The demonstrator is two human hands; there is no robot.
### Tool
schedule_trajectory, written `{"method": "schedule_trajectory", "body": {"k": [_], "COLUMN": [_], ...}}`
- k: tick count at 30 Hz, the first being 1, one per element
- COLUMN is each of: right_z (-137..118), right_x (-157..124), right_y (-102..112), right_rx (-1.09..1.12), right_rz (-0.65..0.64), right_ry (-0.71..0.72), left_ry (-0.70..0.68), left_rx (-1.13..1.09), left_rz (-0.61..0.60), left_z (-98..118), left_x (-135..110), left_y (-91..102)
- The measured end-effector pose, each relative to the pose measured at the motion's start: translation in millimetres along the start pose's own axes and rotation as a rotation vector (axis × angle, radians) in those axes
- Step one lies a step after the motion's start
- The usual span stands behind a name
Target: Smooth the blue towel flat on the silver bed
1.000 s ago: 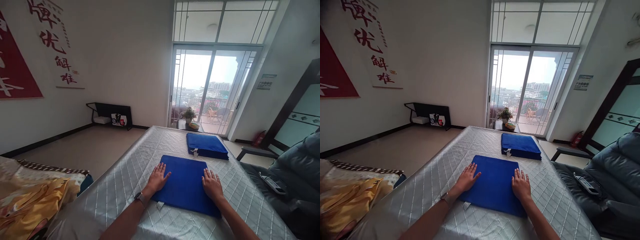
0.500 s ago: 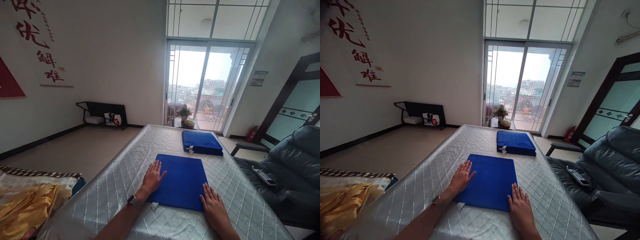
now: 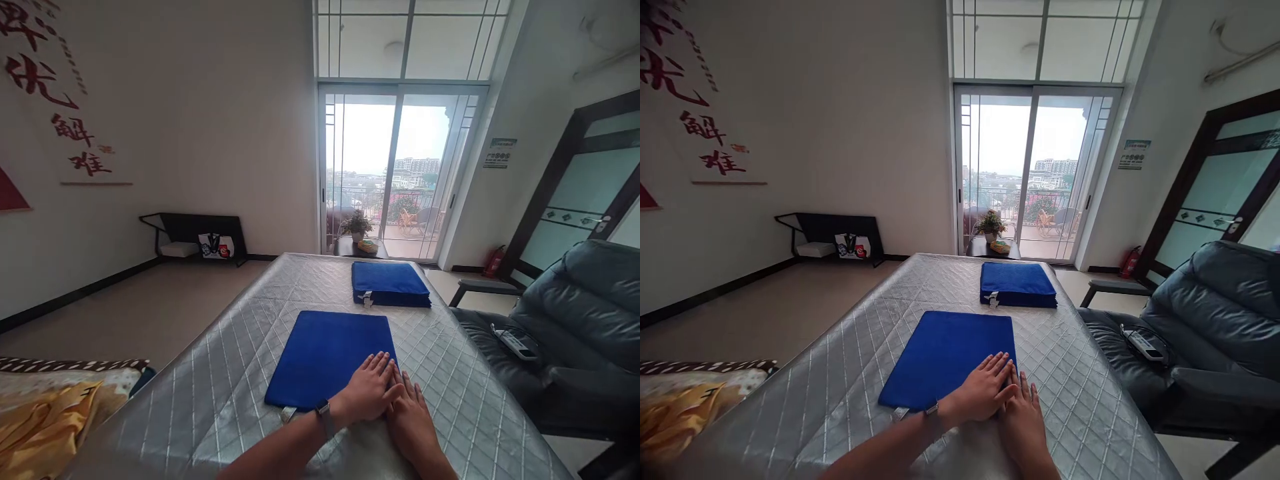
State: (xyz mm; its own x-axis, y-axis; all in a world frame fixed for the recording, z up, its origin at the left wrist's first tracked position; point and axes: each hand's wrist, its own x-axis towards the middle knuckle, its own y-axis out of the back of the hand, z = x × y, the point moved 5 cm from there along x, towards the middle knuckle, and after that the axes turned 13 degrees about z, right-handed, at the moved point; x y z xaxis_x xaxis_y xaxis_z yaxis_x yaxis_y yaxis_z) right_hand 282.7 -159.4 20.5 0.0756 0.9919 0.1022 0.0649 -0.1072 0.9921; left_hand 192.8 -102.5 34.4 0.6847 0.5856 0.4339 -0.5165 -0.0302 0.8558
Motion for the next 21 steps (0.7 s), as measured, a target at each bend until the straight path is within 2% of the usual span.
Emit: {"method": "schedule_trajectory", "body": {"k": [2,5,11,13,16,21], "right_z": [-0.6,0.3,0.6,1.8,3.5,4.0], "right_x": [-0.6,-0.3,0.8,1.8,3.5,-3.9], "right_y": [0.4,1.0,-2.4,-6.0,-10.5,-9.0], "right_rx": [-0.001,-0.004,-0.054,-0.076,-0.097,-0.108], "right_rz": [-0.010,-0.015,-0.022,-0.013,0.026,0.091], "right_ry": [0.016,-0.030,-0.050,-0.047,-0.032,-0.001], "left_ry": [0.019,0.088,0.362,0.423,0.438,0.401], "left_rx": [0.002,0.043,0.251,0.294,0.300,0.295], "left_rz": [-0.015,-0.047,-0.091,-0.100,-0.121,-0.061], "left_z": [-9.7,-36.9,-114.9,-132.5,-142.1,-138.4], "left_x": [-5.4,-29.5,-115.4,-142.5,-166.0,-168.5], "left_y": [0.6,13.5,67.3,82.5,92.6,91.7]}}
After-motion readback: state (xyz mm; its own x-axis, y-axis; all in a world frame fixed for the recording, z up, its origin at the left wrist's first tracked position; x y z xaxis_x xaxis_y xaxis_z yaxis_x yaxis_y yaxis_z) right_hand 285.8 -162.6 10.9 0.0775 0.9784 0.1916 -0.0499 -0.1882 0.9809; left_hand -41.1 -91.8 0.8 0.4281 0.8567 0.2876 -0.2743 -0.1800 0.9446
